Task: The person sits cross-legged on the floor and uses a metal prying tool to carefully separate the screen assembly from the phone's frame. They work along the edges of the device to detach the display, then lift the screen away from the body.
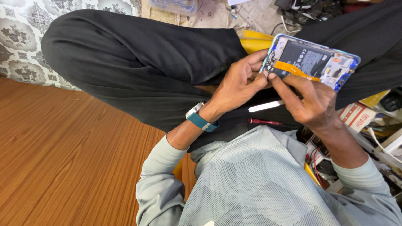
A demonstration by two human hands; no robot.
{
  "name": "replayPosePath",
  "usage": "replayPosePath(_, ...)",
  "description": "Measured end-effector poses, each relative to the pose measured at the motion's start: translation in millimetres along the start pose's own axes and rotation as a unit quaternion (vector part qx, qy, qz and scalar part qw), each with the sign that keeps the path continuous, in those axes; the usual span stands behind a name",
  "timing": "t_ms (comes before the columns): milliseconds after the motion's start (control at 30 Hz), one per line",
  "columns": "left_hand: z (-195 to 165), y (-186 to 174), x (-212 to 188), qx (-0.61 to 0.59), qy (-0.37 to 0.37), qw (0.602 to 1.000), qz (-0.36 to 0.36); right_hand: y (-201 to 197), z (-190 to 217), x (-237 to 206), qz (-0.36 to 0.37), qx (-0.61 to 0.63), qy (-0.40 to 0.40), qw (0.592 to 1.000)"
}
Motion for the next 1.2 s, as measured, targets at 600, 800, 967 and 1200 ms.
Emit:
replayPosePath(600, 7.5, -1.5, 2.9, -0.047, -0.016, 0.998, -0.034, -32.2, -2.8, -22.6, -0.36, 0.353, 0.22, 0.835)
replayPosePath(800, 5.0, -7.3, 2.5, 0.001, -0.025, 0.999, -0.046, 10.1, -1.8, -28.6, -0.215, 0.318, 0.218, 0.897)
replayPosePath(967, 2.8, -6.0, 3.3, 0.009, 0.002, 0.999, -0.041, 18.2, -7.9, -31.9, -0.299, 0.568, 0.288, 0.71)
replayPosePath(1200, 1.0, -3.8, 1.2, -0.028, 0.003, 0.999, -0.03, -6.6, 0.6, -11.0, -0.165, 0.252, 0.16, 0.94)
Point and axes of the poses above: each hand's wrist, its own x-axis towards the middle knuckle, its own y-axis out of the palm, z = x × y, the point moved 5 cm from there along x, towards the middle knuckle, and after that the axes turned 10 degrees about x, right-handed, at the moved point
